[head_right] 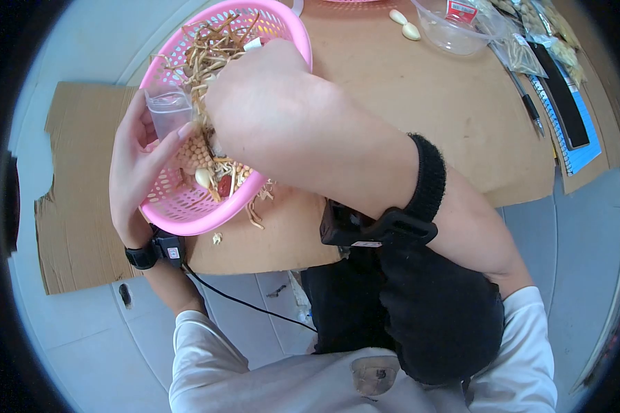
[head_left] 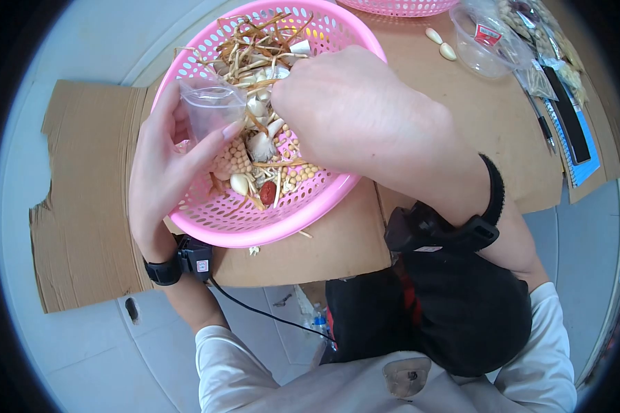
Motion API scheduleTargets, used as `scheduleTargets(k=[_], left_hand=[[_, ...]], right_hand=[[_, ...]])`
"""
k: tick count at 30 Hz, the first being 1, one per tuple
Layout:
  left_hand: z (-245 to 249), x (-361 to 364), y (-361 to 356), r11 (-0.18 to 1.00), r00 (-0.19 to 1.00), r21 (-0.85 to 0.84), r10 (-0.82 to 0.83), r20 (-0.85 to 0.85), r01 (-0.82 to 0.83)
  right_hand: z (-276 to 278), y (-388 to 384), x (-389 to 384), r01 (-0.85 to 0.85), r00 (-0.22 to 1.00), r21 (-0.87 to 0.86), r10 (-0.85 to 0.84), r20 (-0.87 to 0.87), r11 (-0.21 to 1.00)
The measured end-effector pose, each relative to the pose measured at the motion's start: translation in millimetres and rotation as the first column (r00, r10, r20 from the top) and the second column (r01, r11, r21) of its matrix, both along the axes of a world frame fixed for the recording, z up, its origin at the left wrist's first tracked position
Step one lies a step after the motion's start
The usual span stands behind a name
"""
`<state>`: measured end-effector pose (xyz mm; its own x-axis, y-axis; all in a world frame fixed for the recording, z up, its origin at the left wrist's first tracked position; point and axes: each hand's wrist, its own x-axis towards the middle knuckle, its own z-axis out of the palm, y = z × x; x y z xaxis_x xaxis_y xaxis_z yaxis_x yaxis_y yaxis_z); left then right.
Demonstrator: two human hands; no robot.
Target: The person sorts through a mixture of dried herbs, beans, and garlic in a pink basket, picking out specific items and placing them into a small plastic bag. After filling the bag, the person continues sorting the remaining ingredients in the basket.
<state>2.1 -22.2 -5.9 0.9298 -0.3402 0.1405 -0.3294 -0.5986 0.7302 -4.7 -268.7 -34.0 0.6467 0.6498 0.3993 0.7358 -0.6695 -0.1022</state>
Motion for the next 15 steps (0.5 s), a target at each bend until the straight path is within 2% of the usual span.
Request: scheduleTargets(k=[9, 15], left_hand=[[-2.0, -0.4, 0.0, 0.999, 0.999, -0.019, -0.037, 0.040, 0.038], [-0.1, -1.6, -1.2, 1.000, 0.999, 0.005, -0.027, 0.024, 0.027]], right_hand=[[4.5, 0.6, -4.1, 0.009, 0.999, -0.014, -0.009, -0.042, 1.000], [-11.3, 2.7, 0.2, -0.010, 1.000, 0.152, 0.007, 0.023, 0.988]])
